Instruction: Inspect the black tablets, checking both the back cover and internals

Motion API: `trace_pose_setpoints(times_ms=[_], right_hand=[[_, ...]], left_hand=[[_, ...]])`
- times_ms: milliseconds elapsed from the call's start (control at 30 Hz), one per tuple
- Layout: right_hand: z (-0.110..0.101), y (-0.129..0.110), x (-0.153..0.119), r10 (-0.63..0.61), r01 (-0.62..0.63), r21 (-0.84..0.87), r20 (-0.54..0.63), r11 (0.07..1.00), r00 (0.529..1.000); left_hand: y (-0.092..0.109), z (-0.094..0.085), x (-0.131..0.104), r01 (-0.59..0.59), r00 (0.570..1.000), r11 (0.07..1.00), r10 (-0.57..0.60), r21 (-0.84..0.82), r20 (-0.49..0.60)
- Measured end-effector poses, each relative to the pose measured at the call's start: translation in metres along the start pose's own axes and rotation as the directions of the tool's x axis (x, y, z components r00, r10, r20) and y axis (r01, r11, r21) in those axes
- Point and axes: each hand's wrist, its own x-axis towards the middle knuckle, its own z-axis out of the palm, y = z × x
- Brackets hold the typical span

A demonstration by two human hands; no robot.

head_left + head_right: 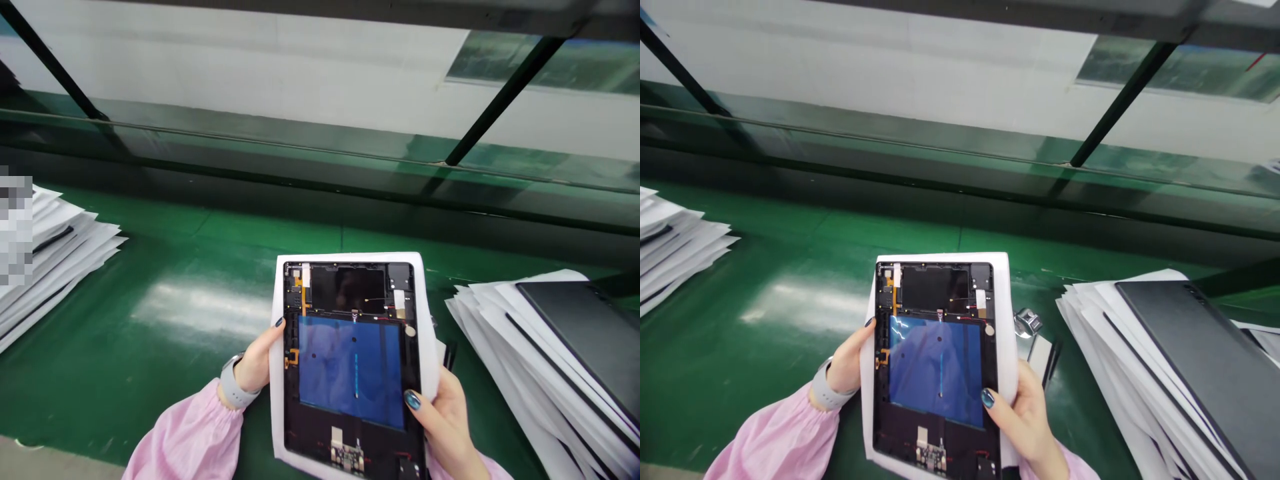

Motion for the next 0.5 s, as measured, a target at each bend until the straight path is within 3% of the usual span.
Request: trace_pose_setpoints(times_ms=[100, 300, 500], right_hand=[[0.001, 0.002, -0.003, -0.017, 0.017, -0.005, -0.005, 1.0, 1.0], [0.004, 0.004, -0.008, 0.157, -0.152, 0.099, -0.047, 0.983, 0.986], [0.017, -0.012, 0.021, 0.375, -0.376, 0.251, 0.055, 0.892, 0.925]], left_hand=[[-0.001, -0.002, 0.0, -0.009, 1.0, 1.0, 0.009, 0.006, -0.01], [-0.001, -0.003, 0.0, 0.02, 0.999, 0.999, -0.019, 0.037, -0.038], [0.009, -0.017, -0.008, 0.07, 0.99, 0.996, -0.076, 0.058, 0.118]])
